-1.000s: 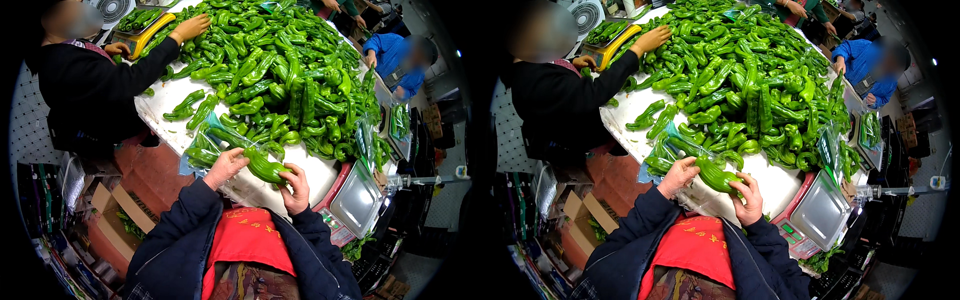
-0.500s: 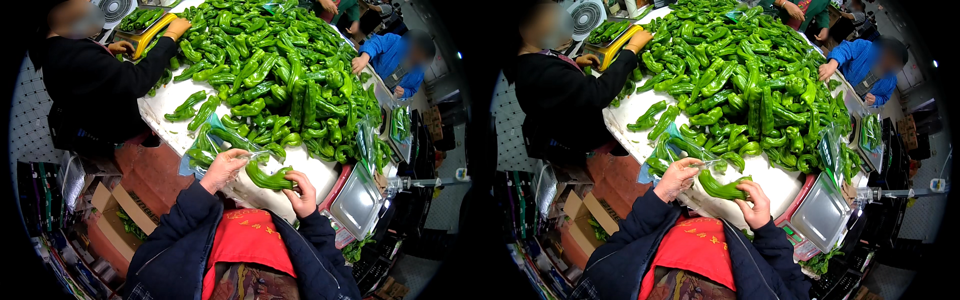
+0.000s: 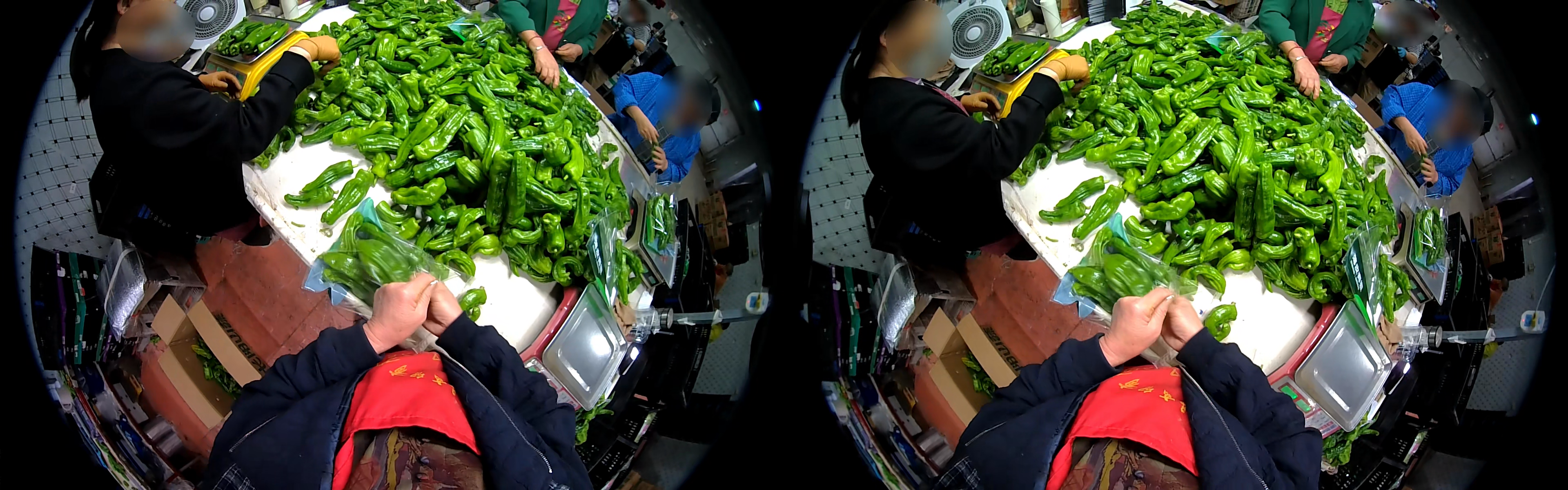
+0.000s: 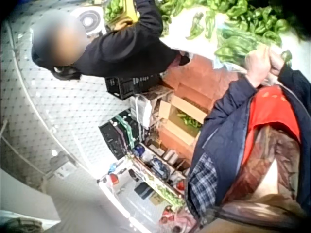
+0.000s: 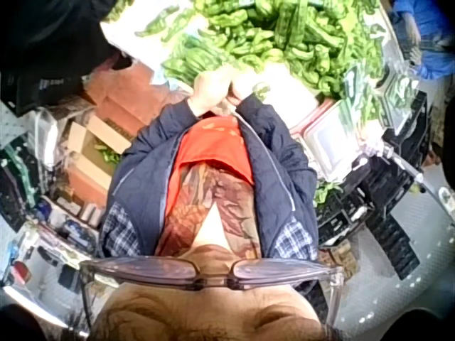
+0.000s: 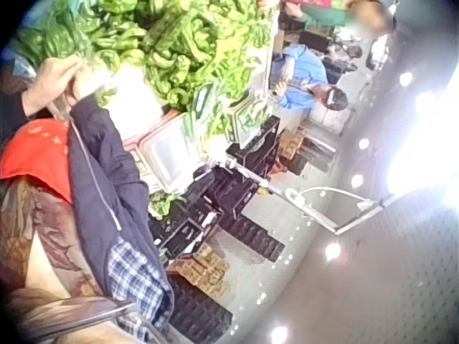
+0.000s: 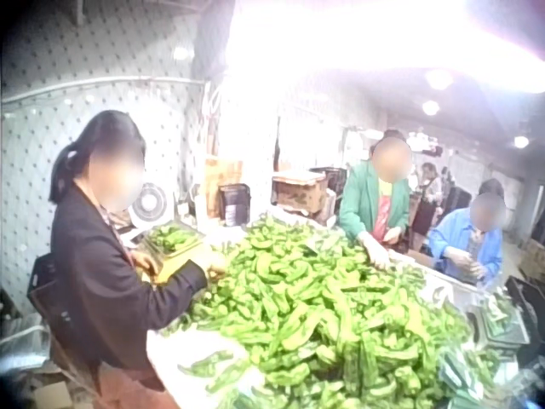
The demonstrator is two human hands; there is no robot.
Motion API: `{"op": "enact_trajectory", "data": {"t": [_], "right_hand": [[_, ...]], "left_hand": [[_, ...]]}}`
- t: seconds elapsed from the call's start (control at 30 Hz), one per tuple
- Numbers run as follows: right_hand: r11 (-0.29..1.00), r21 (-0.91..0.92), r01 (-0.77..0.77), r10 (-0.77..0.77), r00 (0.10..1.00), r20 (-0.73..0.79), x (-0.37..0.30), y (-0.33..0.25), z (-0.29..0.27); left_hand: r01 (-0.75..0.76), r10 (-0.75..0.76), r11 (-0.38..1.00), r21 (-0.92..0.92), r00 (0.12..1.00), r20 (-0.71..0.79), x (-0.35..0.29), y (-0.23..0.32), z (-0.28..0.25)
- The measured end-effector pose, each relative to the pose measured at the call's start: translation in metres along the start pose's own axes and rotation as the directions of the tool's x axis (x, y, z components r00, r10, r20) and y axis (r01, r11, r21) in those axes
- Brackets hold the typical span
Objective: The person selects green peppers from a large pile on a table, places them on a digital scale, and then transfers them into a clear plastic bag. The person repeats this process, filling multiple bags with peppers.
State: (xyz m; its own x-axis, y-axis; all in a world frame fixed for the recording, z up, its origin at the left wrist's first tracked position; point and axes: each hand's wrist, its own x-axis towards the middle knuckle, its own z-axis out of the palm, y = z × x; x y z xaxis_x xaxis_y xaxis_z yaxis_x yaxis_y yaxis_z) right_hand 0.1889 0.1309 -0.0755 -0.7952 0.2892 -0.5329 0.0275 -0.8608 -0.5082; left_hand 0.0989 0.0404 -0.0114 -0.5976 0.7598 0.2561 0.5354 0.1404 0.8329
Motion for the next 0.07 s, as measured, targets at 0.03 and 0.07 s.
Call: {"op": "enact_trajectory", "data": {"t": [0.03,0.07], "right_hand": [[0.986,0.151,-0.073,0.035,0.970,0.240,0.023,0.011,-0.019],[0.996,-0.015,-0.088,0.089,0.996,0.024,0.022,0.013,-0.004]], "left_hand": [[-0.034,0.034,0.999,0.005,0.999,-0.009,0.000,0.000,0.003],[-0.020,0.019,0.999,0.032,0.999,0.036,0.000,0.000,-0.001]]}}
